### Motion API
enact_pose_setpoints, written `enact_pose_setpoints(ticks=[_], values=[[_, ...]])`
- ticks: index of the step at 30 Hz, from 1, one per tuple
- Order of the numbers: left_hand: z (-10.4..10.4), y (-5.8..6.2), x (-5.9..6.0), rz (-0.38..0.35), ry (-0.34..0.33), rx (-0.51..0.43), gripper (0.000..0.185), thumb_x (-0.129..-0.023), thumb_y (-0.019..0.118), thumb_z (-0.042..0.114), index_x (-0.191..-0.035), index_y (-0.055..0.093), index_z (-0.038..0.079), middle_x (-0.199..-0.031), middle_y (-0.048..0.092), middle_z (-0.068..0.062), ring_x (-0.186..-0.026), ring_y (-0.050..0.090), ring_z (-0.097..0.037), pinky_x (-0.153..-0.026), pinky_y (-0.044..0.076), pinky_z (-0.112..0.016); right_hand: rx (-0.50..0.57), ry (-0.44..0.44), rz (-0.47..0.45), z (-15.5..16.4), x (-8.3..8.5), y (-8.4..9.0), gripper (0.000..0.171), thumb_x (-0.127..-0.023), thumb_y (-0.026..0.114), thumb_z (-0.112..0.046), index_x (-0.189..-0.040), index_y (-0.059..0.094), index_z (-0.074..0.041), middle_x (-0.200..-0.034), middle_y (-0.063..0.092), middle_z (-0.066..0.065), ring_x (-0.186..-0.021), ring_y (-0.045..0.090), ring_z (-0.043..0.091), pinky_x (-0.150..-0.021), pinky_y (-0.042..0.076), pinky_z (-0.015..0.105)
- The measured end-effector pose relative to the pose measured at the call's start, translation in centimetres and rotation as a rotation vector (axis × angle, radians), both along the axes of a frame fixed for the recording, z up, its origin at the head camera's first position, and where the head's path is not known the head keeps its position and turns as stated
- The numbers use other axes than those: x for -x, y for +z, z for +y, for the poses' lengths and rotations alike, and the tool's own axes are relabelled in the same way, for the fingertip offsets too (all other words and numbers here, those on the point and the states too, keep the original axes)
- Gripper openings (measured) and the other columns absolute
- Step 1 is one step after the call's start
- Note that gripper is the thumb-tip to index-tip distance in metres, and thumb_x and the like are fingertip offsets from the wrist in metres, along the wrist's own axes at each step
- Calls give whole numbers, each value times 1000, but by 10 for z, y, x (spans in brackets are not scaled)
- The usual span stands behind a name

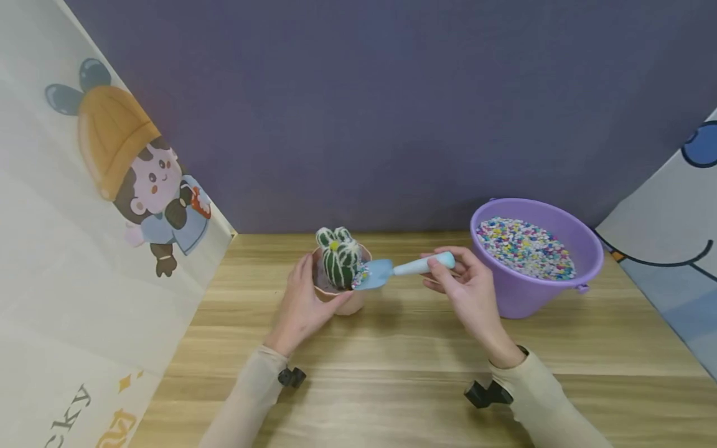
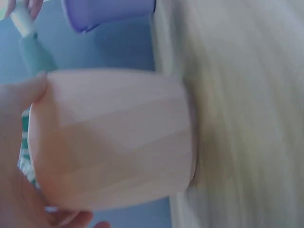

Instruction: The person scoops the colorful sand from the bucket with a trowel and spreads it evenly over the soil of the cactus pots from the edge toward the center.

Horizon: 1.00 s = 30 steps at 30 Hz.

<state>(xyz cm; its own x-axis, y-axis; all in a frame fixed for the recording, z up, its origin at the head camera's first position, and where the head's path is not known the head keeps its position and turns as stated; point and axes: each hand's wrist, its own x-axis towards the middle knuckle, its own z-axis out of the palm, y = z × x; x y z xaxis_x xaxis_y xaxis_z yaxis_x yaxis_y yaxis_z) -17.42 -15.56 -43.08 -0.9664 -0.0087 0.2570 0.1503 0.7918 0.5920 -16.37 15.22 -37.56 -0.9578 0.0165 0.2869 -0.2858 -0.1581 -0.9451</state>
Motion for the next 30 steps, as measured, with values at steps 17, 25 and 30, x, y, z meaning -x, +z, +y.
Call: enact_pose_setpoints(ticks=[17, 25, 30], values=[[6, 13, 2, 8, -26, 48, 128, -78, 85, 66, -167, 21, 0, -169, 30, -26, -154, 37, -45, -127, 36, -61, -48, 5, 14, 2, -1, 9, 21, -101, 71, -2, -121, 64, -1, -112, 82, 1, -87, 81, 13, -80, 67, 36], [-6, 18, 12, 0, -163, 25, 120, -77, 89, 59, -167, 26, 9, -164, 43, -15, -153, 40, -38, -129, 34, -59, -54, 1, 10, 1, -4, 10, 21, -100, 72, -3, -120, 64, -1, -112, 82, 1, -90, 81, 15, -81, 67, 36], [-7, 13, 11, -34, -136, -5, 126, -77, 89, 62, -169, 22, 8, -168, 39, -16, -155, 37, -38, -130, 32, -59, -55, -2, 14, 1, -8, 12, 20, -100, 72, -3, -119, 65, -4, -111, 82, -2, -90, 81, 17, -81, 67, 36]])
